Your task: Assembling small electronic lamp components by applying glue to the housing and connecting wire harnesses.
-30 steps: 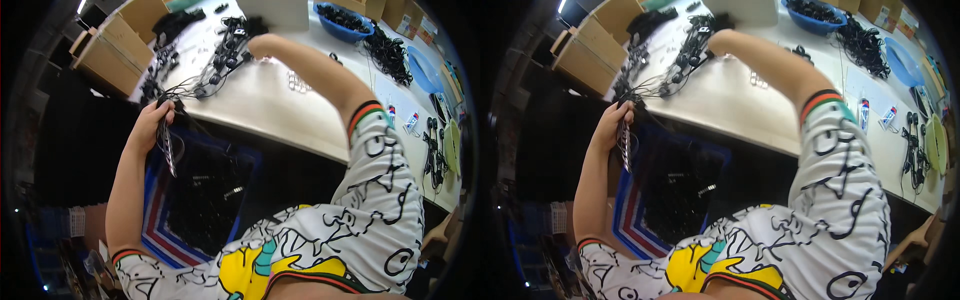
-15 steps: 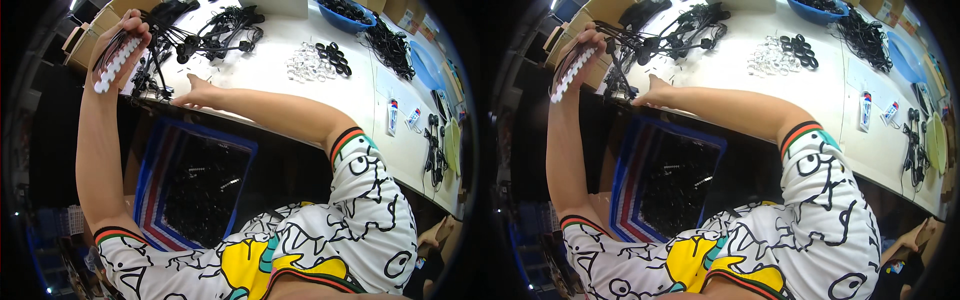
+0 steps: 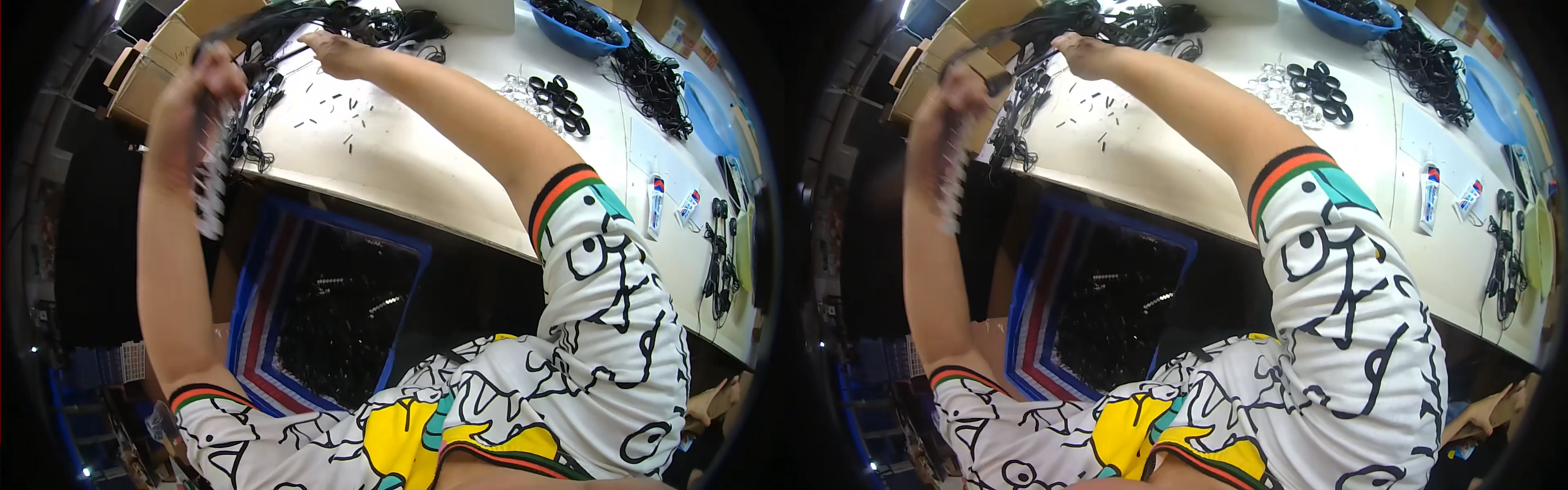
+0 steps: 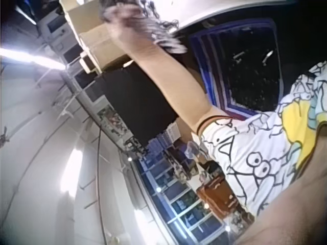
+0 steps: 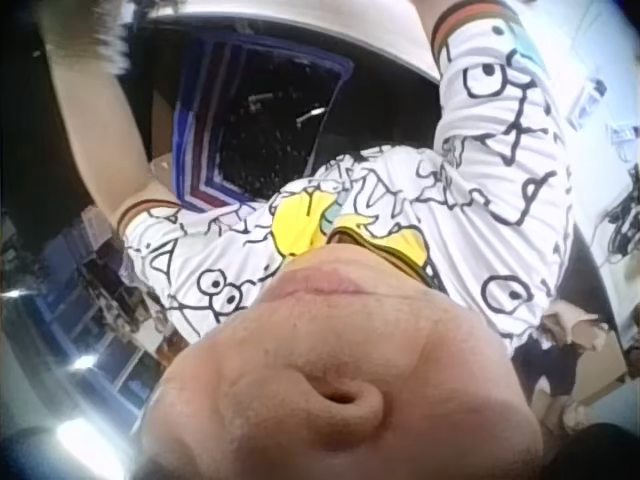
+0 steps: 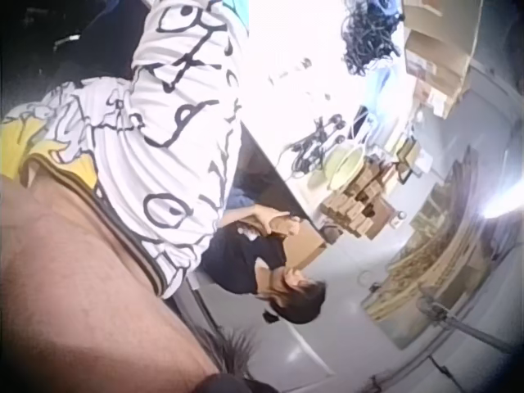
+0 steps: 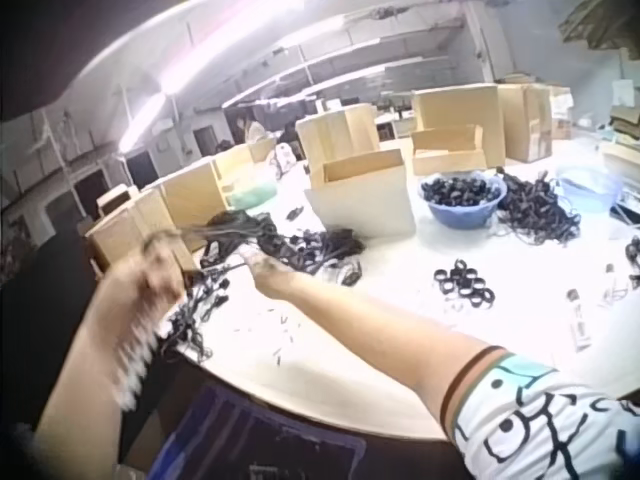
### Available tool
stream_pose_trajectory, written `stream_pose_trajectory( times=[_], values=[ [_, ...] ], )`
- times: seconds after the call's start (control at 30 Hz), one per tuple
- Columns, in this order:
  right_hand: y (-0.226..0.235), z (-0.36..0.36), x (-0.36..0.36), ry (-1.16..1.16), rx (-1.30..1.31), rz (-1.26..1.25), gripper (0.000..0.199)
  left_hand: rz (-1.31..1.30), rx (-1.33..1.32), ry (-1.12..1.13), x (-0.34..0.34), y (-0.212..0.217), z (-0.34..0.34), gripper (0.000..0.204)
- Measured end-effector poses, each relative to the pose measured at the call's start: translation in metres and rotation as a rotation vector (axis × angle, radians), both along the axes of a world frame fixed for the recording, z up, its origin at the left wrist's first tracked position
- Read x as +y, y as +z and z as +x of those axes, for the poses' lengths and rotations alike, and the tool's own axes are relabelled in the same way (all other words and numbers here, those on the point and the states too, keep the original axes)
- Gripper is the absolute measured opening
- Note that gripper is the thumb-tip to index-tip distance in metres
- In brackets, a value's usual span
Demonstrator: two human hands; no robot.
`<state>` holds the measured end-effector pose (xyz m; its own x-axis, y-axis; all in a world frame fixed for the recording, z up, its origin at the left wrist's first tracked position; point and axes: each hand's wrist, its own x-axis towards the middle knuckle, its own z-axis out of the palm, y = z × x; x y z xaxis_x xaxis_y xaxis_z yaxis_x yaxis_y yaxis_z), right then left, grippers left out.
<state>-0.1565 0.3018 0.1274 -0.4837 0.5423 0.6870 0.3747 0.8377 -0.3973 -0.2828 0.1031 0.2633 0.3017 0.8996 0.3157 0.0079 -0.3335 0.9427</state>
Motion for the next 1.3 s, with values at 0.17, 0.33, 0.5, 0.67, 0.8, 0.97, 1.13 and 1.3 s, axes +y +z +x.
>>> stream_pose_trajectory(
  times=[0.17, 0.33, 0.5, 0.67, 0.8, 0.97, 1.13, 1.3],
  values=[
    [-0.1, -0.001, 0.086, -0.614, -1.17, 1.299, 0.025, -0.484, 0.053, 0.215, -0.01, -0.114, -0.008, 0.015],
    [-0.137, 0.021, 0.057, -0.364, -0.501, 1.091, 0.042, -0.637, 0.058, 0.201, -0.015, -0.164, -0.026, 0.015],
    [-0.087, 0.085, -0.081, -0.053, -0.725, 0.234, 0.037, -0.656, 0.18, 0.311, -0.022, -0.176, -0.031, 0.017],
    [-0.01, 0.144, -0.15, -0.171, -1.035, -0.302, 0.02, -0.603, 0.309, 0.328, -0.01, -0.177, -0.012, 0.022],
    [-0.01, 0.151, -0.137, 0.003, -0.04, -1.252, 0.03, -0.578, 0.283, 0.351, -0.013, -0.186, -0.025, 0.025],
    [-0.01, 0.117, -0.091, 0.084, 0.698, -1.371, 0.038, -0.606, 0.254, 0.345, -0.029, -0.194, -0.039, 0.021],
    [-0.014, 0.072, -0.024, -0.086, -0.121, -0.896, 0.047, -0.695, 0.214, 0.348, -0.033, -0.191, -0.027, 0.014],
    [-0.005, 0.038, -0.105, -0.362, -0.157, -0.106, 0.043, -0.688, 0.223, 0.345, -0.042, -0.193, -0.05, 0.018]
  ],
)
